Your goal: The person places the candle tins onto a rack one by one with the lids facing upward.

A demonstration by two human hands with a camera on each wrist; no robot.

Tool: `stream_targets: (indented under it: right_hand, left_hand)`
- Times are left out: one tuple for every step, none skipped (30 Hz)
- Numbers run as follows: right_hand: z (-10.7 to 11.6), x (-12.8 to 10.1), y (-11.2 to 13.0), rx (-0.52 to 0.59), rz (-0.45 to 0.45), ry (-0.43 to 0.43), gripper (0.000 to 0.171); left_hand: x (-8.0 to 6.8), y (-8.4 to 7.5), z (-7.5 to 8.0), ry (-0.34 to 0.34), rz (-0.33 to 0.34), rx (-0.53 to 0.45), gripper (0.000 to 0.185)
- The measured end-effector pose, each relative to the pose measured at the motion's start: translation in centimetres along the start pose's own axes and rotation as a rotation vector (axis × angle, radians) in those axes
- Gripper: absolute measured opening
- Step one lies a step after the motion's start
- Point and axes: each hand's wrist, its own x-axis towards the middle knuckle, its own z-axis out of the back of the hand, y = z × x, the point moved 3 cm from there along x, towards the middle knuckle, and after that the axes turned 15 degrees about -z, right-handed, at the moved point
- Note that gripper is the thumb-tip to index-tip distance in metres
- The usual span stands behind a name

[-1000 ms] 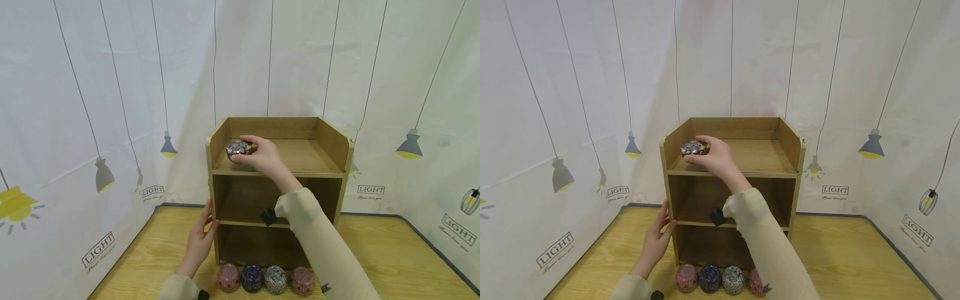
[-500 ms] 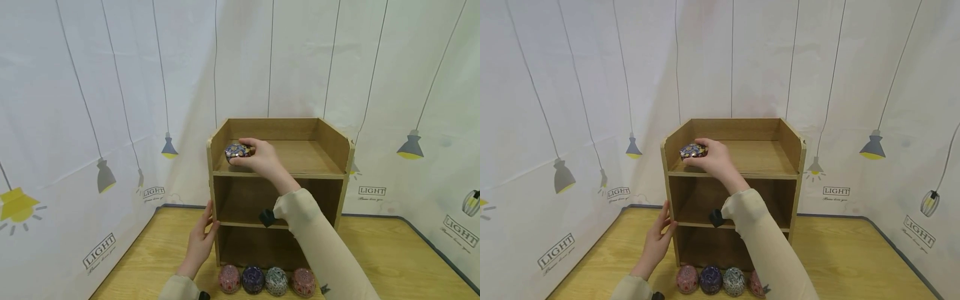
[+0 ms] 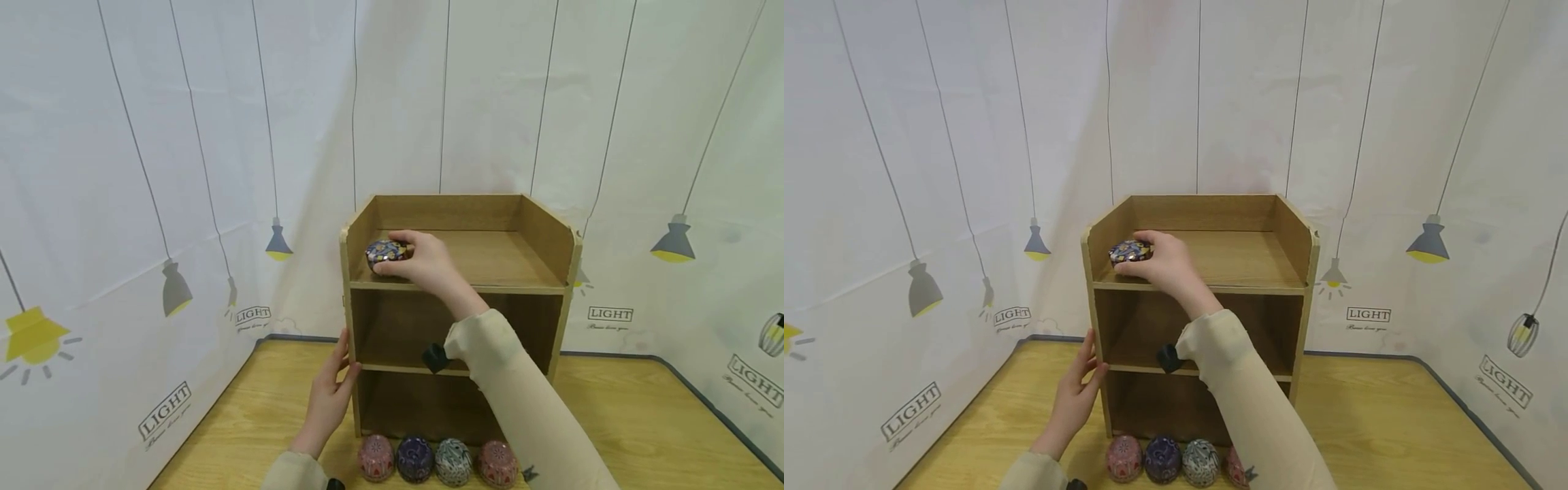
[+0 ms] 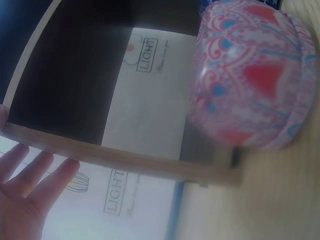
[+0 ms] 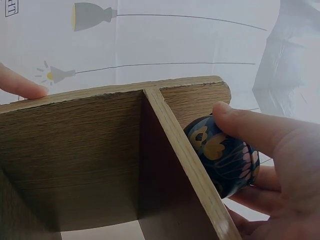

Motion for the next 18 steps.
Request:
stream_targets:
  right_hand:
    - [-0.02, -0.05, 0.05, -0.002, -0.001, 0.004, 0.066]
    - [-0.04, -0.08, 0.07, -0.004, -0.003, 0.007, 0.066]
    - [-0.07, -0.11, 0.09, -0.006, -0.004, 0.011, 0.066]
    - [-0.09, -0.14, 0.11, -0.009, -0.005, 0.014, 0.066]
    - [-0.09, -0.18, 0.12, -0.015, -0.005, 0.016, 0.066]
    - [-0.11, -0.19, 0.14, -0.019, -0.006, 0.015, 0.066]
    - [-0.13, -0.19, 0.16, -0.024, -0.006, 0.014, 0.066]
    - [-0.14, -0.16, 0.18, -0.028, -0.004, 0.013, 0.066]
    - [-0.15, -0.13, 0.21, -0.033, -0.003, 0.011, 0.066]
    - [-0.17, -0.1, 0.24, -0.036, -0.003, 0.009, 0.066]
    - [-0.19, -0.06, 0.27, -0.04, -0.002, 0.008, 0.066]
    - [-0.22, 0.0, 0.29, -0.046, -0.004, 0.004, 0.066]
    - [-0.24, 0.03, 0.32, -0.052, -0.004, 0.004, 0.066]
    - [-0.27, 0.05, 0.36, -0.058, -0.004, 0.004, 0.067]
    - [-0.33, 0.08, 0.38, -0.063, -0.004, 0.003, 0.067]
    - [-0.37, 0.1, 0.39, -0.068, -0.005, 0.004, 0.067]
    - [-0.41, 0.11, 0.42, -0.071, -0.004, 0.005, 0.067]
    - [-0.45, 0.1, 0.44, -0.074, -0.005, 0.008, 0.067]
  left_hand:
    - [-0.01, -0.01, -0.02, 0.0, 0.0, -0.004, 0.058]
    - [-0.02, -0.02, -0.03, 0.001, 0.001, -0.008, 0.058]
    - [-0.02, -0.04, -0.05, 0.003, 0.002, -0.011, 0.058]
    - [-0.02, -0.06, -0.07, 0.004, 0.005, -0.018, 0.058]
    - [-0.03, -0.08, -0.09, 0.007, 0.007, -0.02, 0.058]
    - [-0.02, -0.09, -0.1, 0.008, 0.01, -0.024, 0.058]
    - [0.0, -0.1, -0.1, 0.008, 0.012, -0.023, 0.058]
    - [0.02, -0.11, -0.1, 0.007, 0.014, -0.022, 0.058]
    - [0.04, -0.12, -0.1, 0.007, 0.015, -0.019, 0.058]
    - [0.06, -0.13, -0.09, 0.006, 0.013, -0.015, 0.058]
    - [0.08, -0.14, -0.08, 0.006, 0.01, -0.011, 0.058]
    - [0.09, -0.14, -0.07, 0.004, 0.007, -0.008, 0.058]
    - [0.1, -0.14, -0.07, 0.005, 0.002, -0.005, 0.058]
    - [0.08, -0.13, -0.06, 0.005, -0.001, -0.005, 0.058]
    - [0.06, -0.11, -0.06, 0.006, -0.004, -0.004, 0.058]
    - [0.05, -0.09, -0.05, 0.007, -0.007, -0.005, 0.059]
    - [0.02, -0.06, -0.06, 0.009, -0.008, -0.008, 0.059]
    - [0.0, -0.04, -0.07, 0.009, -0.008, -0.01, 0.059]
